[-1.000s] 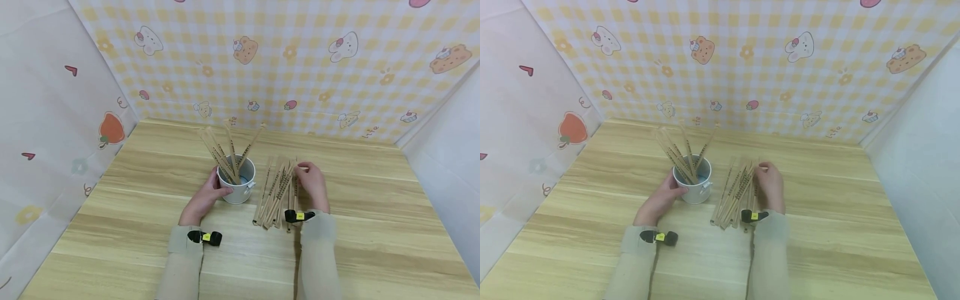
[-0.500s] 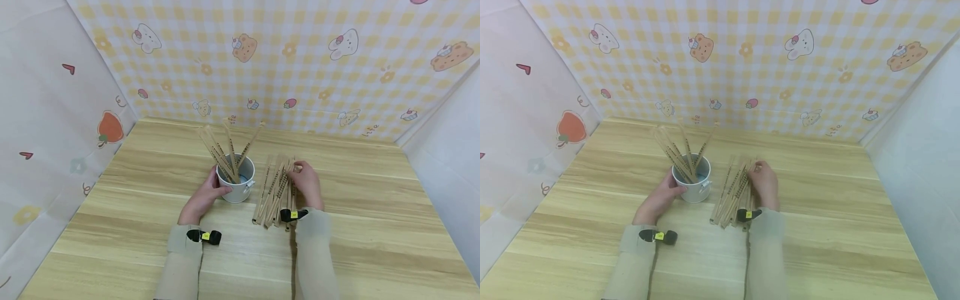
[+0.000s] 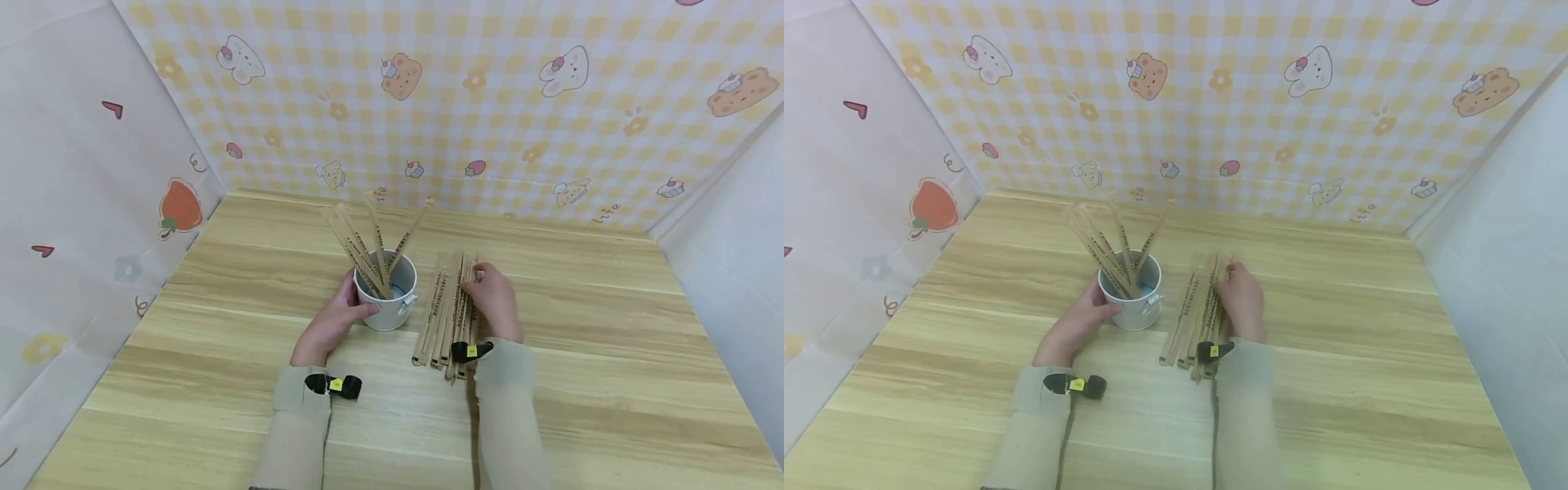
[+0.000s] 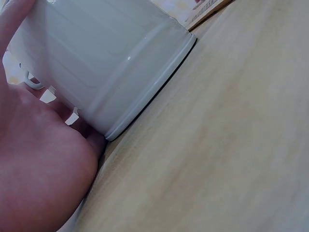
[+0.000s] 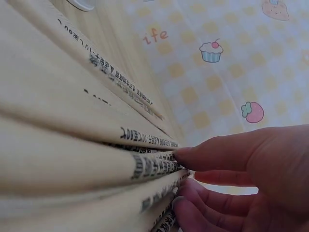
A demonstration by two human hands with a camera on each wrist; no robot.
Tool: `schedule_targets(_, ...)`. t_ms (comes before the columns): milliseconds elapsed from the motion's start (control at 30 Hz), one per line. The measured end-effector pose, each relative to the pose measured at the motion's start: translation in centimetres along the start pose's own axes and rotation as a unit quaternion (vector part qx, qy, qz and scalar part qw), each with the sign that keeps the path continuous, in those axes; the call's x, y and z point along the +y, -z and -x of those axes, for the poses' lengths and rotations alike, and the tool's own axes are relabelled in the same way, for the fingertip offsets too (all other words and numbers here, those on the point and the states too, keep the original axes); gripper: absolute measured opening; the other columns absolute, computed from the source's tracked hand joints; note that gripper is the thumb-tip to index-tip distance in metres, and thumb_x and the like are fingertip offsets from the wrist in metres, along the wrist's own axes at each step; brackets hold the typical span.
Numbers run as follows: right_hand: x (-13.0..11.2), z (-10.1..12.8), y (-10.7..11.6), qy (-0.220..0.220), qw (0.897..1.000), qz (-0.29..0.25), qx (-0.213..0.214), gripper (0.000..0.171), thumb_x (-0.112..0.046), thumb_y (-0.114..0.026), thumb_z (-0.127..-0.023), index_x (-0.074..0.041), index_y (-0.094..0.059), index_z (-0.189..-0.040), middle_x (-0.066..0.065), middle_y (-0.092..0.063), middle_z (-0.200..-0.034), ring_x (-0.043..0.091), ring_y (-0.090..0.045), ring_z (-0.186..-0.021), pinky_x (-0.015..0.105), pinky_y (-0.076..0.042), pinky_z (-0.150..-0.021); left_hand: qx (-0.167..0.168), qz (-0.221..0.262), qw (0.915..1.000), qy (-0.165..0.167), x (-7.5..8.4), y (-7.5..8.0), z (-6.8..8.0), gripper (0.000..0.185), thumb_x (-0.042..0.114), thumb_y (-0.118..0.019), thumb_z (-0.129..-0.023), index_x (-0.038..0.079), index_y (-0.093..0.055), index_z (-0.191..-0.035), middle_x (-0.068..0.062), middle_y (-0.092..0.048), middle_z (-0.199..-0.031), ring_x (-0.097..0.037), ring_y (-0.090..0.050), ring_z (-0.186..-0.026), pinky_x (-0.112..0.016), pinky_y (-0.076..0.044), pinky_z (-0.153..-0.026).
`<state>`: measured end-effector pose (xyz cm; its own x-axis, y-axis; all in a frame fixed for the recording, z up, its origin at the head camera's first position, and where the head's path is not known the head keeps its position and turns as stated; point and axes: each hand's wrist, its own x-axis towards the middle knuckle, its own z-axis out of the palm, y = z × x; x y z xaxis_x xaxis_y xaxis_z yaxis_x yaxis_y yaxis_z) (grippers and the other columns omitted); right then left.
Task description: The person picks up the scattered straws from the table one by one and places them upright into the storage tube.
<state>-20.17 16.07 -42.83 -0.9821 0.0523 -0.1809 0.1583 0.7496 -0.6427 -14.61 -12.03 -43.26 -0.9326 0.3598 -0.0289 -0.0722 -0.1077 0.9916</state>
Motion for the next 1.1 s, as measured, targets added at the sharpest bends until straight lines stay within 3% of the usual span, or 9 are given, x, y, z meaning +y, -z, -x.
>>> schedule_targets(300, 0.1, -0.1, 0.4, -0.007, 1.0, -0.013, -0.008, 0.049, -0.017, -0.053, -0.082, -0.004, -0.043, -0.127, 0.011, -0.06, -0.094, 0.018, -0.058, -0.065, 0.03, -0.045, -0.057, 0.002, 0.0, 1.0, -0.001, 0.1, -0.1, 0.0, 0.087, 0.004, -0.063, -0.079, 0.023, -0.007, -0.143, -0.001, -0.011, -0.147, -0.012, -0.011, -0.133, -0.035, -0.011, -0.107)
schedule_targets(500, 0.3, 0.1, 1.0, -0.017, 0.999, -0.048, -0.018, 0.051, -0.017, -0.052, -0.082, -0.004, -0.04, -0.13, 0.013, -0.062, -0.095, 0.017, -0.062, -0.064, 0.032, -0.049, -0.062, 0.002, -0.001, 1.0, -0.002, 0.0, -0.1, 0.0, 0.088, 0.004, -0.063, -0.079, 0.021, -0.006, -0.143, -0.002, -0.01, -0.148, -0.014, -0.009, -0.133, -0.037, -0.01, -0.107)
schedule_targets(667, 0.1, 0.4, 2.1, -0.009, 0.997, -0.074, 0.012, 0.05, -0.017, -0.05, -0.082, -0.003, -0.042, -0.129, 0.014, -0.063, -0.091, 0.02, -0.063, -0.065, 0.033, -0.05, -0.063, 0.005, -0.009, 1.0, 0.0, 0.1, -0.1, 0.0, 0.09, 0.007, -0.065, -0.078, 0.02, -0.004, -0.144, -0.004, -0.008, -0.148, -0.016, -0.008, -0.133, -0.037, -0.009, -0.107)
schedule_targets(767, -0.3, 0.6, 2.9, -0.008, 0.992, -0.119, 0.03, 0.049, -0.017, -0.05, -0.083, -0.003, -0.043, -0.129, 0.015, -0.062, -0.092, 0.024, -0.064, -0.068, 0.035, -0.052, -0.063, 0.002, -0.006, 1.0, 0.0, 0.2, -0.1, 0.1, 0.089, 0.007, -0.064, -0.079, 0.021, -0.004, -0.144, -0.003, -0.008, -0.148, -0.015, -0.008, -0.133, -0.036, -0.009, -0.107)
schedule_targets(967, -1.1, 1.1, 4.4, -0.009, 0.97, -0.223, 0.093, 0.045, -0.014, -0.054, -0.084, -0.006, -0.046, -0.127, 0.015, -0.061, -0.091, 0.018, -0.063, -0.061, 0.031, -0.053, -0.06, 0.001, -0.001, 1.0, -0.003, 0.4, -0.1, 0.2, 0.087, 0.006, -0.063, -0.08, 0.022, -0.006, -0.143, -0.002, -0.009, -0.148, -0.013, -0.008, -0.133, -0.036, -0.01, -0.107)
schedule_targets(1033, -1.5, 1.4, 4.9, -0.006, 0.955, -0.266, 0.127, 0.044, -0.013, -0.055, -0.083, -0.008, -0.048, -0.126, 0.013, -0.061, -0.088, 0.013, -0.061, -0.059, 0.027, -0.053, -0.057, 0.0, -0.003, 1.0, -0.002, 0.4, -0.2, 0.2, 0.087, 0.005, -0.063, -0.08, 0.023, -0.006, -0.143, -0.002, -0.009, -0.148, -0.013, -0.009, -0.133, -0.035, -0.01, -0.107)
schedule_targets(1100, -2.1, 1.9, 5.5, 0.006, 0.93, -0.331, 0.159, 0.041, -0.01, -0.056, -0.083, -0.007, -0.049, -0.124, 0.011, -0.061, -0.082, 0.012, -0.059, -0.056, 0.024, -0.052, -0.055, 0.0, 0.0, 1.0, -0.002, 0.4, -0.3, 0.2, 0.087, 0.005, -0.062, -0.08, 0.024, -0.006, -0.143, -0.001, -0.01, -0.148, -0.013, -0.01, -0.133, -0.035, -0.011, -0.107)
